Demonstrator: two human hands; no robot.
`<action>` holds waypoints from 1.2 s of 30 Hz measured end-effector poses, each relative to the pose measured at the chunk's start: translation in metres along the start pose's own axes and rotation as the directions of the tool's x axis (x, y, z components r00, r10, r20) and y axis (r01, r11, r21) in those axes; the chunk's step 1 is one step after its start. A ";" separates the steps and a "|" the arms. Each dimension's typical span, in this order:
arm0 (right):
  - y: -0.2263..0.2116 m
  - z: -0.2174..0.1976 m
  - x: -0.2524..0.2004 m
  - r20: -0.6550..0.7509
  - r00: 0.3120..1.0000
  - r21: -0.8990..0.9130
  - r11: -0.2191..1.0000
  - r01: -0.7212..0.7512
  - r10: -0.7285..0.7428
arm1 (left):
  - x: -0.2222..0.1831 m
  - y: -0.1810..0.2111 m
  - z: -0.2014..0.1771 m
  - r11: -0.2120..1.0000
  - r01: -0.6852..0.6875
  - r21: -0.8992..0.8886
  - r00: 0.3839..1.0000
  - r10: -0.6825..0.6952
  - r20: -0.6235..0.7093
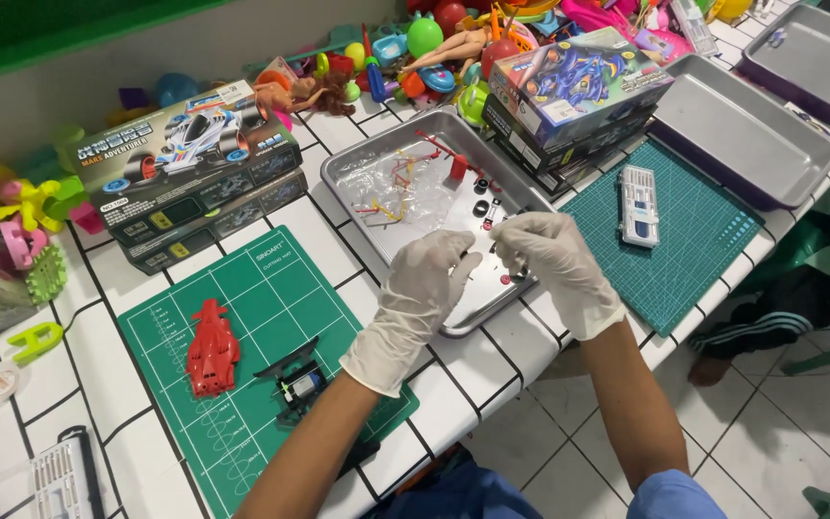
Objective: Assembling the chassis of a mini 4WD toy car, including the installation of the motor and gears.
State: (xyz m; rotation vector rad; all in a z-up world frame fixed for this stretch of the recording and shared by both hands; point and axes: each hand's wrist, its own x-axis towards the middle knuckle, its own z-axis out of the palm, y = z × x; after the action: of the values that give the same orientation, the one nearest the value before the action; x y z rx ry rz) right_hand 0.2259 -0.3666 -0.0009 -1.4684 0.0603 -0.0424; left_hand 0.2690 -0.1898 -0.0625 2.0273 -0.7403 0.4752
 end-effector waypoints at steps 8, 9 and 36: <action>-0.058 -0.020 0.019 -0.118 0.836 -0.292 0.786 -0.545 0.535 | 0.004 -0.067 0.074 0.883 0.049 0.466 0.782 -0.324 0.532; -0.046 -0.023 0.021 -0.121 0.838 -0.295 0.787 -0.542 0.532 | 0.009 -0.058 0.071 0.885 0.048 0.463 0.785 -0.320 0.530; 0.011 -0.077 0.028 -0.002 0.998 -0.371 0.927 0.062 -0.068 | 0.095 -0.077 0.099 0.923 0.096 0.373 0.797 -0.296 0.527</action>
State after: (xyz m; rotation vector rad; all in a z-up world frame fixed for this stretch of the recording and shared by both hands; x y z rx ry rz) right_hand 0.2482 -0.4440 -0.0201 -1.8495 0.0324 -0.1005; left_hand 0.3955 -0.2726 -0.1067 2.5784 -0.8234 -0.1804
